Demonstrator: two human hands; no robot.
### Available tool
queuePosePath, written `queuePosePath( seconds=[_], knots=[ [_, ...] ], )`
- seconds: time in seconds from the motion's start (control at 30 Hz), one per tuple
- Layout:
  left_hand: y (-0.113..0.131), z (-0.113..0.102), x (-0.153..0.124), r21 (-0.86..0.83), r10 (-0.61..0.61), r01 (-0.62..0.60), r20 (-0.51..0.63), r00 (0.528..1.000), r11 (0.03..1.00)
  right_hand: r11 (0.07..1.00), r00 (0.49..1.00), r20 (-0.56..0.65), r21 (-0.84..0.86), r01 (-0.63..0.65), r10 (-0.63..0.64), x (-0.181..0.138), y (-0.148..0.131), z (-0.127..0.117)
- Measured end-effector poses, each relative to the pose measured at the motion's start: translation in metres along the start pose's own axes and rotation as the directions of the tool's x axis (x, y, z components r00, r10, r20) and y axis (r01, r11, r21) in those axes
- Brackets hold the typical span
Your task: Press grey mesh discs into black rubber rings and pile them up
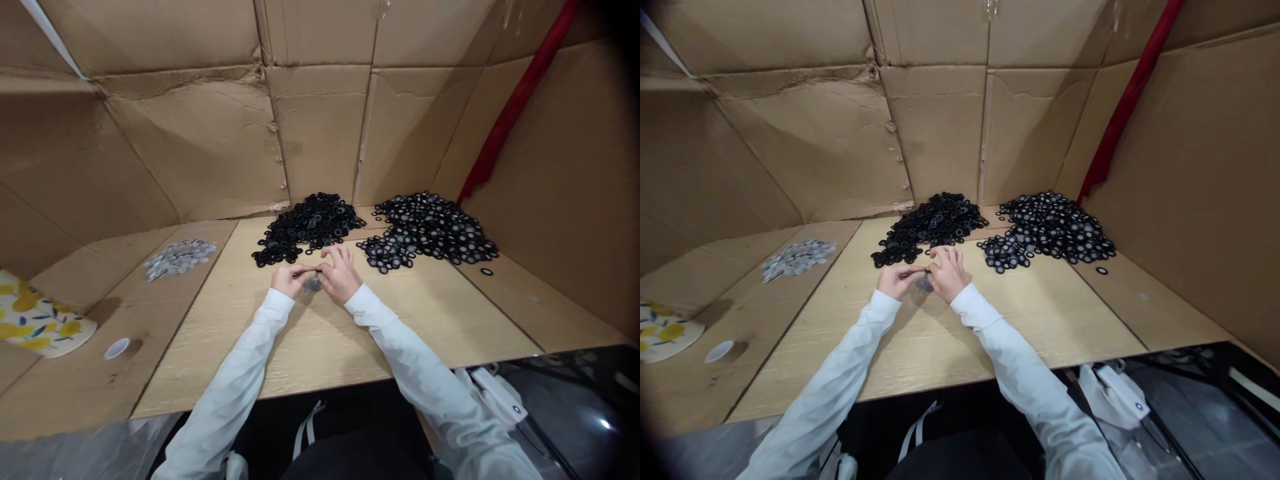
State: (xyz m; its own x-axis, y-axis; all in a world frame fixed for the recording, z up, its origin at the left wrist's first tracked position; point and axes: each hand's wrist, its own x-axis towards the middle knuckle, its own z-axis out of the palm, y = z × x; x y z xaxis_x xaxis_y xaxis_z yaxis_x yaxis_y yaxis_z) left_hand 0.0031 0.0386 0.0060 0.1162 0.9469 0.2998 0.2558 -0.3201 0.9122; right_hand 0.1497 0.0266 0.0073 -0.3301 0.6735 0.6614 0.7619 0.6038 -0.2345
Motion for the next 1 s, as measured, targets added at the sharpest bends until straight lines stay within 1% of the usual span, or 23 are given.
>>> queuePosePath(
  seconds=[0.07, 0.1, 0.13, 0.2, 0.27, 0.3, 0.33, 0.37, 0.4, 0.43, 0.5, 0.53, 0.6, 0.63, 0.7, 0.77, 0.8, 0.83, 0.93, 0.97, 1.0],
  knots=[
    [0.004, 0.000, 0.000, -0.105, -0.029, 0.026, -0.025, 0.999, 0.994, 0.980, 0.996, -0.021, 0.181, -0.079, 0.084, 0.001, 0.002, 0.002],
    [0.006, 0.001, 0.000, -0.182, -0.058, 0.051, -0.034, 0.998, 0.982, 0.948, 0.991, -0.015, 0.296, -0.122, 0.132, 0.002, 0.004, 0.002],
    [0.008, 0.002, 0.000, -0.260, -0.091, 0.076, -0.044, 0.995, 0.963, 0.896, 0.984, 0.006, 0.414, -0.164, 0.177, 0.003, 0.005, 0.003],
    [0.009, 0.005, 0.000, -0.401, -0.156, 0.119, -0.060, 0.986, 0.908, 0.747, 0.964, 0.081, 0.617, -0.247, 0.252, 0.004, 0.007, 0.006],
    [0.008, 0.008, 0.000, -0.517, -0.217, 0.157, -0.058, 0.974, 0.842, 0.591, 0.930, 0.146, 0.736, -0.330, 0.336, 0.006, 0.007, 0.010],
    [0.006, 0.009, 0.000, -0.566, -0.247, 0.175, -0.052, 0.968, 0.805, 0.532, 0.909, 0.163, 0.766, -0.362, 0.384, 0.006, 0.007, 0.012],
    [0.005, 0.011, 0.000, -0.609, -0.275, 0.194, -0.042, 0.961, 0.769, 0.490, 0.887, 0.167, 0.782, -0.385, 0.431, 0.007, 0.007, 0.014],
    [0.004, 0.012, 0.000, -0.640, -0.298, 0.214, -0.025, 0.954, 0.738, 0.469, 0.867, 0.161, 0.787, -0.401, 0.471, 0.007, 0.006, 0.017],
    [0.003, 0.012, -0.001, -0.659, -0.312, 0.234, -0.002, 0.950, 0.715, 0.470, 0.853, 0.145, 0.782, -0.409, 0.501, 0.007, 0.006, 0.019],
    [0.003, 0.012, -0.001, -0.662, -0.318, 0.254, 0.025, 0.948, 0.705, 0.492, 0.847, 0.122, 0.768, -0.410, 0.517, 0.007, 0.007, 0.020],
    [0.003, 0.012, -0.003, -0.631, -0.308, 0.277, 0.063, 0.949, 0.724, 0.590, 0.862, 0.052, 0.708, -0.388, 0.504, 0.006, 0.007, 0.021],
    [0.004, 0.011, -0.003, -0.599, -0.289, 0.265, 0.058, 0.956, 0.756, 0.658, 0.881, 0.010, 0.660, -0.361, 0.474, 0.005, 0.007, 0.020],
    [0.006, 0.009, -0.003, -0.509, -0.225, 0.199, 0.011, 0.974, 0.838, 0.789, 0.922, -0.072, 0.545, -0.282, 0.379, 0.003, 0.005, 0.018],
    [0.007, 0.008, -0.003, -0.458, -0.188, 0.162, -0.013, 0.982, 0.874, 0.837, 0.938, -0.105, 0.491, -0.240, 0.330, 0.002, 0.004, 0.017],
    [0.008, 0.007, -0.003, -0.378, -0.139, 0.115, -0.035, 0.990, 0.919, 0.885, 0.953, -0.147, 0.429, -0.181, 0.266, 0.000, 0.001, 0.015],
    [0.009, 0.007, -0.002, -0.358, -0.144, 0.117, -0.049, 0.988, 0.926, 0.871, 0.951, -0.149, 0.459, -0.175, 0.270, -0.001, -0.001, 0.015],
    [0.009, 0.007, -0.002, -0.366, -0.157, 0.126, -0.056, 0.986, 0.922, 0.838, 0.945, -0.131, 0.510, -0.194, 0.299, 0.000, -0.002, 0.016],
    [0.008, 0.008, -0.002, -0.382, -0.170, 0.135, -0.061, 0.983, 0.914, 0.785, 0.935, -0.099, 0.577, -0.225, 0.341, 0.000, -0.002, 0.017],
    [0.007, 0.010, -0.003, -0.439, -0.189, 0.147, -0.054, 0.980, 0.886, 0.570, 0.891, 0.038, 0.756, -0.322, 0.453, 0.002, 0.000, 0.021],
    [0.006, 0.010, -0.003, -0.448, -0.188, 0.146, -0.051, 0.981, 0.882, 0.521, 0.882, 0.071, 0.784, -0.337, 0.465, 0.002, 0.001, 0.022],
    [0.006, 0.011, -0.004, -0.449, -0.185, 0.142, -0.054, 0.981, 0.882, 0.501, 0.882, 0.084, 0.796, -0.340, 0.465, 0.003, 0.002, 0.022]
  ],
)
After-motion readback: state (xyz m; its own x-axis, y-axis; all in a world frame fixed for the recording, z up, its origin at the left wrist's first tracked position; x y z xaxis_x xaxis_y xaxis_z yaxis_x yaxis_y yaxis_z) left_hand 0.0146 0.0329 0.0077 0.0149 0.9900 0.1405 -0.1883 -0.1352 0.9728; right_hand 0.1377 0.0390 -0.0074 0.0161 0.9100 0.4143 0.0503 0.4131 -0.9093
